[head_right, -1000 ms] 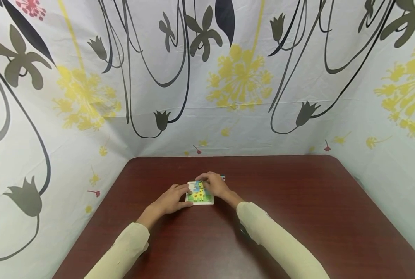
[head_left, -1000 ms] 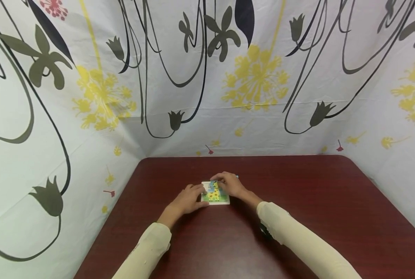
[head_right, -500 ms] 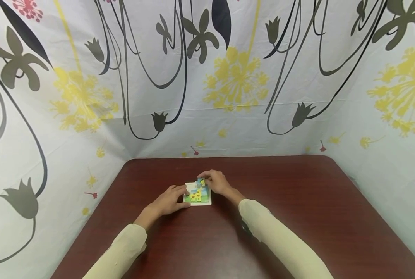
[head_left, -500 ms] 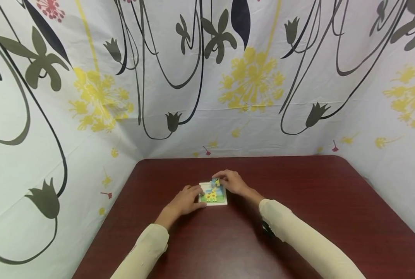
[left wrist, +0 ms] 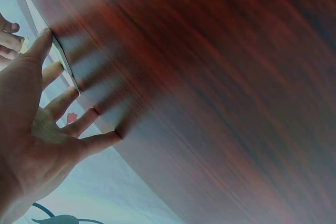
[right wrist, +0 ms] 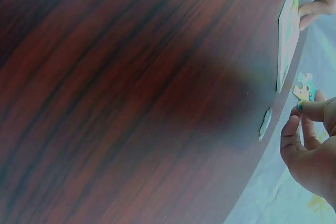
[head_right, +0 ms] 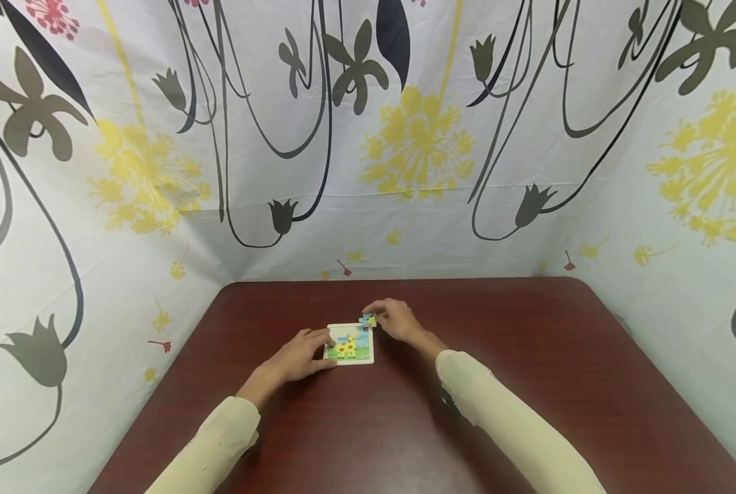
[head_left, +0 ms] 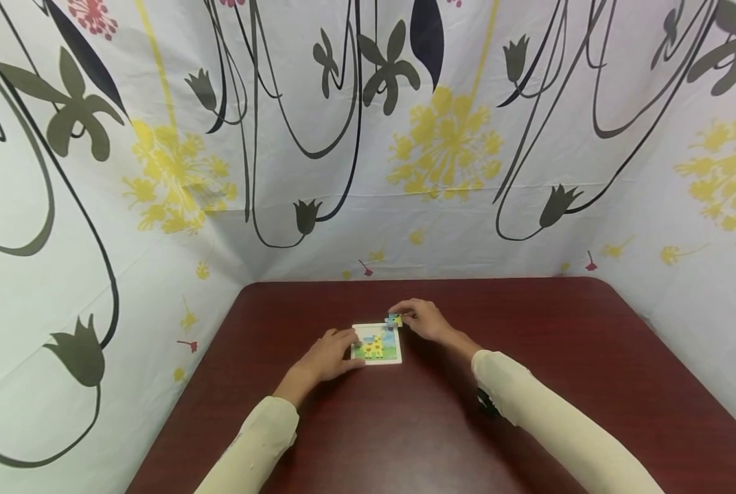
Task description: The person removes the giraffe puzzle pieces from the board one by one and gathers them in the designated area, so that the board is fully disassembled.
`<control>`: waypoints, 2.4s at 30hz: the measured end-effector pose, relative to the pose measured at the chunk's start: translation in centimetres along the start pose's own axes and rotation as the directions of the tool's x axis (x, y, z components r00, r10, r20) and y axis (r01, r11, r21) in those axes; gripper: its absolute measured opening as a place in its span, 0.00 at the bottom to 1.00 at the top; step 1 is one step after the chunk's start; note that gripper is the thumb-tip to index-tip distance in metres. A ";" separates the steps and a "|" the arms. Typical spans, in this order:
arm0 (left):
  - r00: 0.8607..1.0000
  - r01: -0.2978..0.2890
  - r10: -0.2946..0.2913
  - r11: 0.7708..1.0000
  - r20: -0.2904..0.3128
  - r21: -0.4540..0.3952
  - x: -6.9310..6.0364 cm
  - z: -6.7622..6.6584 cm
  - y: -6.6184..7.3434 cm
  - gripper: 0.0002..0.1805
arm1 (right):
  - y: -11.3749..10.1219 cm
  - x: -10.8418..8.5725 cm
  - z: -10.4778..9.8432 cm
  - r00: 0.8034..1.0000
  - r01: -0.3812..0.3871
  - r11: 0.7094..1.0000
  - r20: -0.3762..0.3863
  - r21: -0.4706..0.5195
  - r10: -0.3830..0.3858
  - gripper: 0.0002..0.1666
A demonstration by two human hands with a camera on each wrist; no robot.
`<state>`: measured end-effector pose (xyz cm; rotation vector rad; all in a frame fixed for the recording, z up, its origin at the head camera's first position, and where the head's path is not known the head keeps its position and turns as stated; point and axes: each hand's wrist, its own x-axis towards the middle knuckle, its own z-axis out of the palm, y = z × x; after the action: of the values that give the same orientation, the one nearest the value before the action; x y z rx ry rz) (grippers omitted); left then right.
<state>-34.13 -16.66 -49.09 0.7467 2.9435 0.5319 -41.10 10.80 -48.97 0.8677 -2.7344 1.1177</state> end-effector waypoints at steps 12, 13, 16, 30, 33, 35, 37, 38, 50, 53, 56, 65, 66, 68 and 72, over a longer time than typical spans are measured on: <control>1.000 -0.016 0.017 1.000 -0.017 0.004 -0.1 0.1 -0.2 0.21 | 1.9 -0.5 -2.3 0.999 -0.029 0.998 -0.019 -0.064 0.027 0.15; 1.000 -0.015 0.015 1.000 -0.017 0.002 -0.1 0.1 -0.2 0.21 | 2.2 -0.6 -2.4 0.999 -0.035 0.997 -0.021 -0.065 0.034 0.14; 1.000 -0.008 0.008 1.000 -0.013 -0.001 -0.2 0.1 -0.2 0.21 | 2.8 -1.0 -2.9 0.998 -0.058 0.996 -0.024 -0.061 0.057 0.14; 1.000 -0.016 0.017 1.000 -0.012 0.007 -0.2 0.0 0.1 0.22 | 5.3 -1.8 -3.8 0.997 -0.074 0.992 -0.039 -0.101 0.070 0.14; 1.000 -0.020 0.020 1.000 -0.012 0.009 -0.2 0.0 0.1 0.21 | 5.5 -1.8 -3.7 0.998 -0.063 0.990 -0.033 -0.122 0.060 0.14; 1.000 -0.020 0.020 1.000 -0.011 0.008 -0.2 -0.1 0.2 0.21 | 5.5 -1.8 -3.7 0.998 -0.061 0.990 -0.031 -0.127 0.058 0.14; 1.000 -0.017 0.017 1.000 -0.009 0.009 -0.2 -0.1 0.2 0.21 | 5.5 -1.8 -3.6 0.998 -0.061 0.989 -0.027 -0.134 0.058 0.14; 1.000 -0.015 0.015 1.000 -0.009 0.008 -0.2 -0.2 0.2 0.21 | 5.6 -1.8 -3.6 0.998 -0.066 0.989 -0.028 -0.136 0.062 0.14; 1.000 0.001 -0.001 1.000 -0.004 0.009 -0.2 -0.2 0.2 0.22 | 5.8 -1.8 -3.7 0.997 -0.072 0.988 -0.043 -0.133 0.067 0.14; 1.000 0.004 -0.004 1.000 -0.004 0.013 -0.2 -0.1 0.2 0.22 | 5.7 -1.9 -3.8 0.998 -0.062 0.991 -0.042 -0.123 0.057 0.13; 1.000 0.009 -0.009 1.000 -0.002 0.015 -0.2 -0.1 0.2 0.22 | 5.5 -1.9 -3.6 0.998 -0.048 0.993 -0.040 -0.108 0.043 0.12; 1.000 0.022 -0.023 1.000 0.002 0.018 -0.2 -0.1 0.4 0.22 | 4.7 -1.5 -2.4 0.999 -0.008 0.993 -0.053 -0.116 0.002 0.11; 1.000 0.023 -0.023 1.000 0.002 0.018 -0.2 -0.1 0.4 0.22 | 4.5 -1.5 -2.4 0.999 -0.002 0.993 -0.049 -0.115 -0.004 0.11; 1.000 0.022 -0.022 1.000 0.000 0.018 -0.2 -0.1 0.4 0.22 | 4.3 -1.6 -2.2 0.999 0.001 0.995 -0.036 -0.103 -0.005 0.11; 1.000 0.018 -0.018 1.000 0.001 0.016 -0.2 -0.1 0.3 0.22 | 3.7 -1.5 -1.8 1.000 0.013 0.996 -0.025 -0.087 -0.016 0.11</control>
<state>-33.79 -16.55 -48.85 0.7217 2.9544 0.5066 -42.04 14.90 -50.38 0.8540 -2.7280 0.9925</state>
